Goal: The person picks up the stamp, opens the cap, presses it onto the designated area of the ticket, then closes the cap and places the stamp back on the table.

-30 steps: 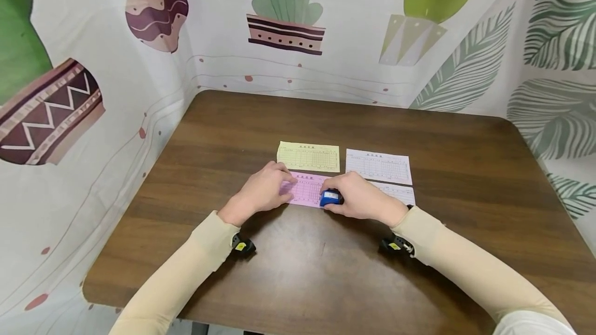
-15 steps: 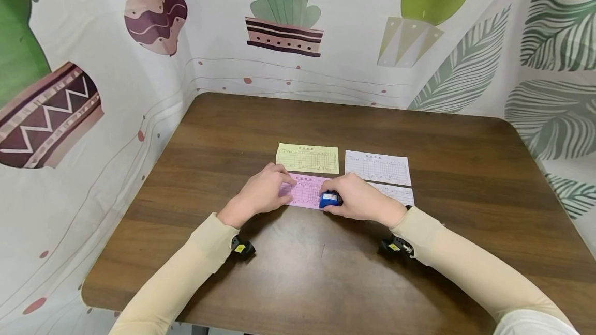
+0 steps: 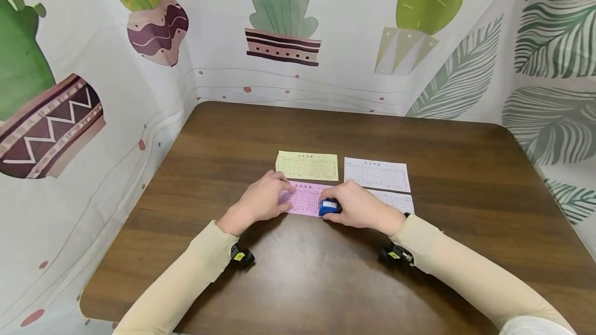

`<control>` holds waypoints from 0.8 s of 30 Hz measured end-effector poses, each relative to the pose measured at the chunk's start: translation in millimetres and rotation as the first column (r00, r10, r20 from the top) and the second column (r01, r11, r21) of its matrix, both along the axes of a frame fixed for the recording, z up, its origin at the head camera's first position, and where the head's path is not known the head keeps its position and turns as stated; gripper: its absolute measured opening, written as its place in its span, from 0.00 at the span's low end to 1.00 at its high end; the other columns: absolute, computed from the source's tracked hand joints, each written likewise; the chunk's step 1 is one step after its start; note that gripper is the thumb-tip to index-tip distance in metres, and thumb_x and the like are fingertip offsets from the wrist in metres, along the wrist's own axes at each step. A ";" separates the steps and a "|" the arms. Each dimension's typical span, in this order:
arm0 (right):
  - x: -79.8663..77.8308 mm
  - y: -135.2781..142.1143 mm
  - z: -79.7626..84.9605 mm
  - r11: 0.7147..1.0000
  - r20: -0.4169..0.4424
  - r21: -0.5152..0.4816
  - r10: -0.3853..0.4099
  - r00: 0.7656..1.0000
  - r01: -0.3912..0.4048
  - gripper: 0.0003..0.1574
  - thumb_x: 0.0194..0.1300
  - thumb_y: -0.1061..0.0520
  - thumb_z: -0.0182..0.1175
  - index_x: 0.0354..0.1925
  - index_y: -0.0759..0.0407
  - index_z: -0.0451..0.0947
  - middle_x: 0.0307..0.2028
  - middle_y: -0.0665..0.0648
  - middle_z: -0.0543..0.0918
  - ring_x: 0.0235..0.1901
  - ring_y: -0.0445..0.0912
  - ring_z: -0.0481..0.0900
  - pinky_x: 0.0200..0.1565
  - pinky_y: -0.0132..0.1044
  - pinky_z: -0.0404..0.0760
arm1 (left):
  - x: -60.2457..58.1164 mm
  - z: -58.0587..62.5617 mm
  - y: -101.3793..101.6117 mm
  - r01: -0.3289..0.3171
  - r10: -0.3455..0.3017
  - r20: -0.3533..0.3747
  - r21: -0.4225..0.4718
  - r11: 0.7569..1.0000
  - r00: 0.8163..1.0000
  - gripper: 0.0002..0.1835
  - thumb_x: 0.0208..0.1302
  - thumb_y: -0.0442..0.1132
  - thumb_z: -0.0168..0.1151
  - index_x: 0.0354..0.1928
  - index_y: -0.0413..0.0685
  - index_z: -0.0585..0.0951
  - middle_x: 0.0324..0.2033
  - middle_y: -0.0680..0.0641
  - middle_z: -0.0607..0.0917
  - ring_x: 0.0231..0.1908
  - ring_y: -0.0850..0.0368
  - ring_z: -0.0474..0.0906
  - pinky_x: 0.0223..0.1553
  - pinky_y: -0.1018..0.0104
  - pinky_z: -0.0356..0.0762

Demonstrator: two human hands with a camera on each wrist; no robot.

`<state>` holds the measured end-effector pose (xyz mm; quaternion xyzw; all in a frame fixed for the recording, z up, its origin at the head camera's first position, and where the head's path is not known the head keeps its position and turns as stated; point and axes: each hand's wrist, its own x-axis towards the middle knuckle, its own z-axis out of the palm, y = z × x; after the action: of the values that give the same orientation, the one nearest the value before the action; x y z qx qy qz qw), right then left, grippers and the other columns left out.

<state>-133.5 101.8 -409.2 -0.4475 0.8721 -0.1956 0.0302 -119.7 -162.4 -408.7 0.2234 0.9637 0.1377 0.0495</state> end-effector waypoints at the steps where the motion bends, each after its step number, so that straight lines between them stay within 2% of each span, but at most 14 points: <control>1: -0.2 -0.1 0.4 1.000 -0.001 0.001 -0.002 1.000 0.002 0.13 0.62 0.52 0.79 0.43 0.52 0.87 0.37 0.46 0.90 0.31 0.35 0.80 0.39 0.32 0.86 | -0.2 -0.1 -0.2 -0.001 0.001 -0.002 0.001 1.000 1.000 0.19 0.64 0.46 0.77 0.56 0.50 0.91 0.56 0.47 0.87 0.57 0.50 0.78 0.61 0.54 0.83; 11: -3.4 -0.6 3.8 1.000 -0.013 0.009 -0.002 1.000 0.002 0.13 0.62 0.52 0.79 0.43 0.52 0.88 0.37 0.46 0.90 0.31 0.35 0.81 0.39 0.32 0.86 | -2.4 2.4 -1.1 0.002 -0.002 -0.018 -0.001 1.000 1.000 0.19 0.64 0.46 0.76 0.56 0.51 0.91 0.56 0.47 0.87 0.58 0.50 0.78 0.61 0.54 0.83; 19: -0.3 -0.9 -0.2 1.000 -0.011 0.007 -0.002 1.000 0.002 0.12 0.61 0.52 0.79 0.41 0.52 0.88 0.34 0.46 0.90 0.28 0.34 0.80 0.36 0.31 0.85 | 0.8 -0.9 -0.3 -0.007 0.007 0.006 0.004 1.000 1.000 0.18 0.65 0.46 0.76 0.56 0.51 0.91 0.56 0.47 0.86 0.58 0.50 0.78 0.62 0.53 0.83; 24: 0.0 -2.0 0.9 1.000 -0.031 0.014 0.003 1.000 -0.003 0.11 0.61 0.52 0.79 0.40 0.51 0.87 0.33 0.46 0.89 0.28 0.34 0.79 0.35 0.31 0.84 | 1.0 -0.9 -0.5 -0.004 0.004 -0.004 0.007 1.000 1.000 0.19 0.64 0.46 0.77 0.55 0.51 0.91 0.56 0.47 0.87 0.58 0.50 0.78 0.62 0.53 0.83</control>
<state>-133.4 99.7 -408.4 -0.4516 0.8731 -0.1827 0.0202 -118.7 -162.9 -409.6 0.2220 0.9637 0.1406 0.0467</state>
